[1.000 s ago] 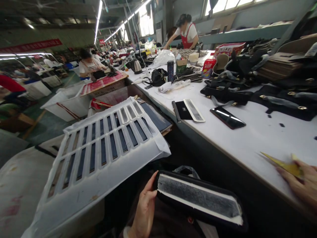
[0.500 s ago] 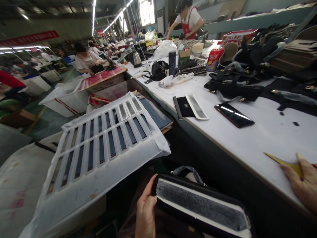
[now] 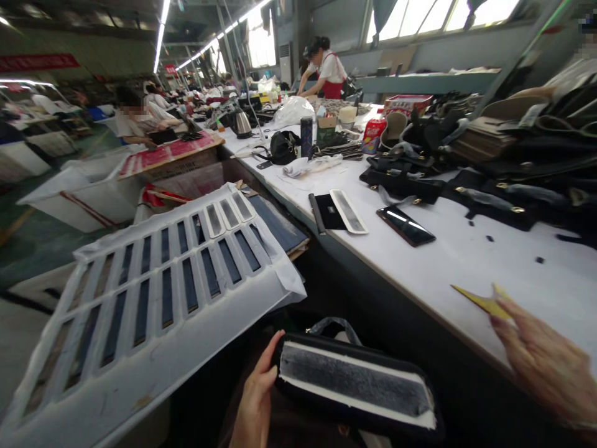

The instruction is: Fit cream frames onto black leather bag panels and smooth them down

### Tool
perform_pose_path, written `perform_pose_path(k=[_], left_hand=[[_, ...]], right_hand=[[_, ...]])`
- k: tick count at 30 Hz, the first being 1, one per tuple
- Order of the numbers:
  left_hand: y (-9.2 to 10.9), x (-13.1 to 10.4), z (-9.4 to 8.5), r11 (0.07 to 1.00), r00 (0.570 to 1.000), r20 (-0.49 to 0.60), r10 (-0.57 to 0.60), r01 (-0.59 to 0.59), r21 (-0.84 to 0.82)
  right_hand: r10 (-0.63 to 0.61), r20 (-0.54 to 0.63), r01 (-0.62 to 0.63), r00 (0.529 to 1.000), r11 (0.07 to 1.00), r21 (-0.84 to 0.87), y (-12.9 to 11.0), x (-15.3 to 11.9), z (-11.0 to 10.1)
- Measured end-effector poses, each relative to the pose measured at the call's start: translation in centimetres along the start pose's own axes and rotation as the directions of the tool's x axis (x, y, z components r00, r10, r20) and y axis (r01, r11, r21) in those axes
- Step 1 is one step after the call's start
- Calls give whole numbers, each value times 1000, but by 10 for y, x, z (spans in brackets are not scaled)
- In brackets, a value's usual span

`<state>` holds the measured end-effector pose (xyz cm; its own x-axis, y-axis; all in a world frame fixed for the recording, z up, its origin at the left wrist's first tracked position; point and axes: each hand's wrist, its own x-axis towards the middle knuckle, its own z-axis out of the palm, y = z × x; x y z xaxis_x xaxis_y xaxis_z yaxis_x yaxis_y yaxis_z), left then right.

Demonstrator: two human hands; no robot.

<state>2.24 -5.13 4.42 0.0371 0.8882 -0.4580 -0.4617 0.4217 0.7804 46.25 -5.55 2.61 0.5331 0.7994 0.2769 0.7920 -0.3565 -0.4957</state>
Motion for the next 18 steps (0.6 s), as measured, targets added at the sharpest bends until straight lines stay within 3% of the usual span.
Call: perform_pose_path(k=[2, 4, 7, 9, 11, 14, 18], left_hand=[[6, 3, 5, 995, 997, -36, 68, -65, 79], [13, 11, 11, 986, 993, -72, 97, -86, 141], [21, 31, 16, 965, 999, -25, -33, 39, 259], [22, 44, 14, 938, 990, 40, -135, 114, 328], [20, 53, 10, 926, 976, 66, -205, 172, 337], [16, 58, 5, 920, 962, 58, -267, 236, 313], [18, 56, 11, 907, 947, 63, -315, 281, 315]], right_hand=[[146, 125, -168, 981, 967, 192, -35, -33, -14], [225, 339, -357, 914, 842, 404, -69, -67, -18], [251, 509, -548, 823, 588, 596, -106, -103, -5], [271, 575, -632, 772, 413, 656, -118, -116, 8], [281, 612, -673, 739, 301, 675, -124, -124, 20], [306, 591, -663, 746, 260, 702, -126, -129, 33], [348, 516, -613, 783, 290, 735, -128, -128, 42]])
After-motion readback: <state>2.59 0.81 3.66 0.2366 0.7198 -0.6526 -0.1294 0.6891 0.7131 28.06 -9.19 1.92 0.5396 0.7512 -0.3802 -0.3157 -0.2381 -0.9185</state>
